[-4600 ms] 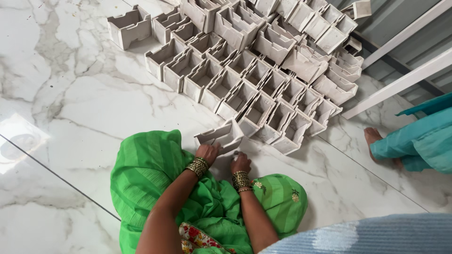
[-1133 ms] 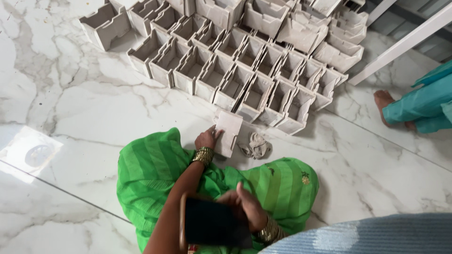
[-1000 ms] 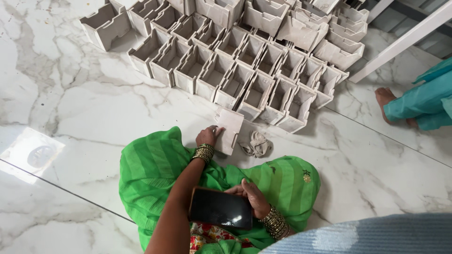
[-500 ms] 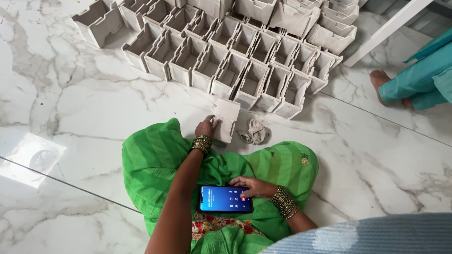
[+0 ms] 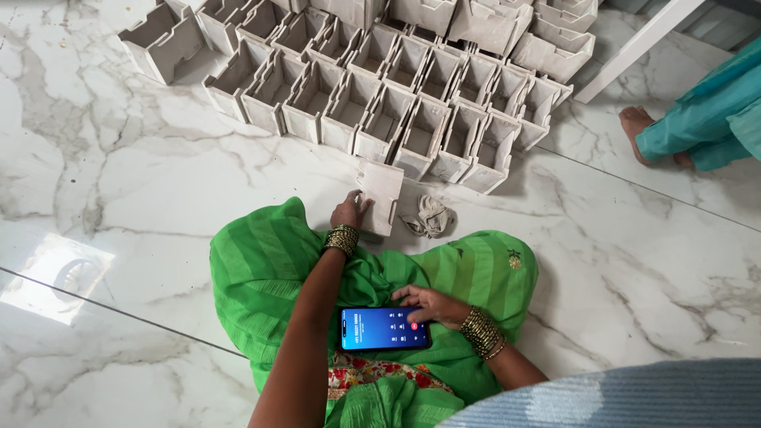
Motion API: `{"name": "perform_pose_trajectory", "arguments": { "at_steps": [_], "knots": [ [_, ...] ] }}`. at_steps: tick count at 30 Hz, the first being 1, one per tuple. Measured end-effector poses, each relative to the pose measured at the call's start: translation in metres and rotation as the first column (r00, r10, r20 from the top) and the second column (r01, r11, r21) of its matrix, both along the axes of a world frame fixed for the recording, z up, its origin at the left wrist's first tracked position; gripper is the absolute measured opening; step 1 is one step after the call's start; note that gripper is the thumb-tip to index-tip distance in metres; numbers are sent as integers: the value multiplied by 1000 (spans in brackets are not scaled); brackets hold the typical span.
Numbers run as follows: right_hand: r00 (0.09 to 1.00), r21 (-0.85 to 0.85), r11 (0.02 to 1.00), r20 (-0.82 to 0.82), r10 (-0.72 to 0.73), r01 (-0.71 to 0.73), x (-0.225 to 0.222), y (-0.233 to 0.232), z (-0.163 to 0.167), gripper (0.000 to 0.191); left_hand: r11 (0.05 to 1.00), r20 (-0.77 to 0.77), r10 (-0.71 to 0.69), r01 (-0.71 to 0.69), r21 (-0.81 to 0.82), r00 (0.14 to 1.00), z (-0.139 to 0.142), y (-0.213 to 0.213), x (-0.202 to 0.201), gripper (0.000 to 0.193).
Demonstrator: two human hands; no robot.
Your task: The person sits on the floor and wipes white styrofoam-like molds one at a time with a cloth, then places each cleaned mold into rows arranged on the floor, building a large grid of molds.
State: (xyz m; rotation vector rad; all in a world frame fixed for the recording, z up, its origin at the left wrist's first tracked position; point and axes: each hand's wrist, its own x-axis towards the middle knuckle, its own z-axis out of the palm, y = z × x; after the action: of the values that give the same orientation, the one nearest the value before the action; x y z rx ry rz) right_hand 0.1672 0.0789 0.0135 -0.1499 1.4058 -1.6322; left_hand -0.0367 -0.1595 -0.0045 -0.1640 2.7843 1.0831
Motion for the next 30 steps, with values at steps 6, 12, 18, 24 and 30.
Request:
{"name": "perform_pose_trajectory", "arguments": {
  "at_steps": [6, 12, 18, 24, 30],
  "knots": [
    [946, -85, 948, 138, -293, 306, -39, 21, 14, 57, 1000, 9, -4, 4, -7, 1000, 1, 1, 0, 55],
    [969, -18, 975, 113, -218, 221, -67, 37, 17, 58, 1000, -10, -20, 20, 0, 1000, 4, 2, -1, 57],
    [993, -30, 993, -27, -116, 115, -60, 37, 8, 80, 1000, -5, -13, 13, 3, 1000, 1, 2, 1, 56],
    [983, 71, 985, -110, -147, 155, -55, 31, -2, 79, 1000, -13, -3, 3, 7, 1000, 2, 2, 2, 57],
    [966, 128, 981, -234, -112, 145, -50, 22, -1, 80, 1000, 2, -15, 15, -11, 1000, 3, 3, 3, 57]
  ]
}}
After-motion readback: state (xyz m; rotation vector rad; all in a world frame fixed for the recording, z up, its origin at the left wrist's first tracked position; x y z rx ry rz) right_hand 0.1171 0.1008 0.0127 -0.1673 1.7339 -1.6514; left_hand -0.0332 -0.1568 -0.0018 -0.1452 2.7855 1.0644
